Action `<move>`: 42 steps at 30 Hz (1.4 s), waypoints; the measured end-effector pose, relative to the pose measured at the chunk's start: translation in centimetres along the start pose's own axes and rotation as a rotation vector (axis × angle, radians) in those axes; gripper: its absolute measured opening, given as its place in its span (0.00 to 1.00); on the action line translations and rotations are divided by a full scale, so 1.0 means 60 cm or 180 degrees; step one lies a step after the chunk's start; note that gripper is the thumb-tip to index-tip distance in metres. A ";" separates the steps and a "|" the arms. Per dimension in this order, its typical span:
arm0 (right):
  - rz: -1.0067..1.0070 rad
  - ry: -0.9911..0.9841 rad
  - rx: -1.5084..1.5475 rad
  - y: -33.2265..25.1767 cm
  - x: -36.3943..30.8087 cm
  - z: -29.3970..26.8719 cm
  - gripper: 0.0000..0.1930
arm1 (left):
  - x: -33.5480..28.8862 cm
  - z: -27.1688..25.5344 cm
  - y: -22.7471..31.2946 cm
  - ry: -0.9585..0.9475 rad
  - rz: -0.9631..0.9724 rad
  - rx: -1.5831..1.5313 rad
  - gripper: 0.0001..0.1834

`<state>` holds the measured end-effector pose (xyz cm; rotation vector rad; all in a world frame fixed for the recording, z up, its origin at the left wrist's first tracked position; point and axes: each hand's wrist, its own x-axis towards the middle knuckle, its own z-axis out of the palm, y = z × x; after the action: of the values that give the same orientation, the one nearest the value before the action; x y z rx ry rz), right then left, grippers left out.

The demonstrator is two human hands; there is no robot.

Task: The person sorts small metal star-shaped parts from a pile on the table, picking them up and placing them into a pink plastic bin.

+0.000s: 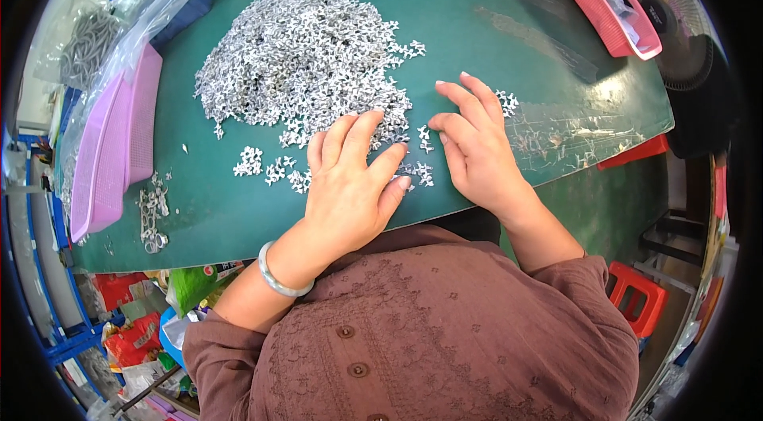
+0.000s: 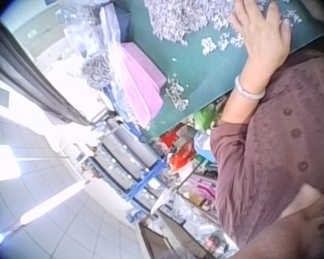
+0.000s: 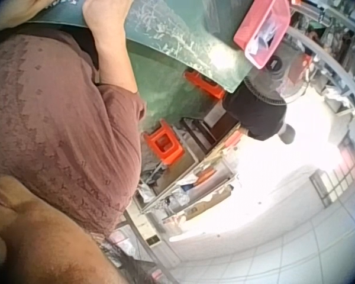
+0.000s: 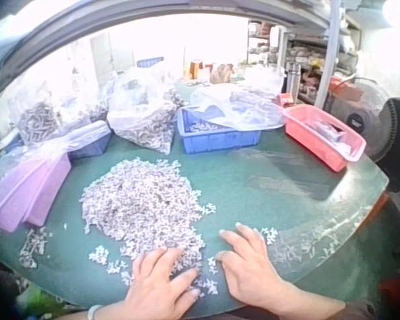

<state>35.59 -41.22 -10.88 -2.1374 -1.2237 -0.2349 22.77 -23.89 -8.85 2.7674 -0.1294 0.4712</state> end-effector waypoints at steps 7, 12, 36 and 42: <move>-0.0119 0.0041 -0.0110 -0.002 0.000 0.003 0.14 | -0.001 0.001 -0.006 0.0057 -0.0047 -0.0050 0.21; 0.0015 -0.0089 -0.0198 -0.005 -0.001 0.002 0.13 | 0.001 0.002 -0.004 0.0078 -0.0070 -0.0021 0.22; -0.0325 -0.0436 -0.0114 -0.016 0.004 -0.003 0.16 | -0.009 -0.002 0.000 0.0123 -0.0045 -0.0087 0.15; -0.0165 0.0052 0.0229 0.002 -0.001 -0.002 0.13 | -0.007 -0.003 0.003 0.0102 -0.0022 -0.0135 0.16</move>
<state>35.66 -41.37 -10.87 -2.0405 -1.2607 -0.2269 22.31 -23.98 -8.78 2.7166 -0.1208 0.5050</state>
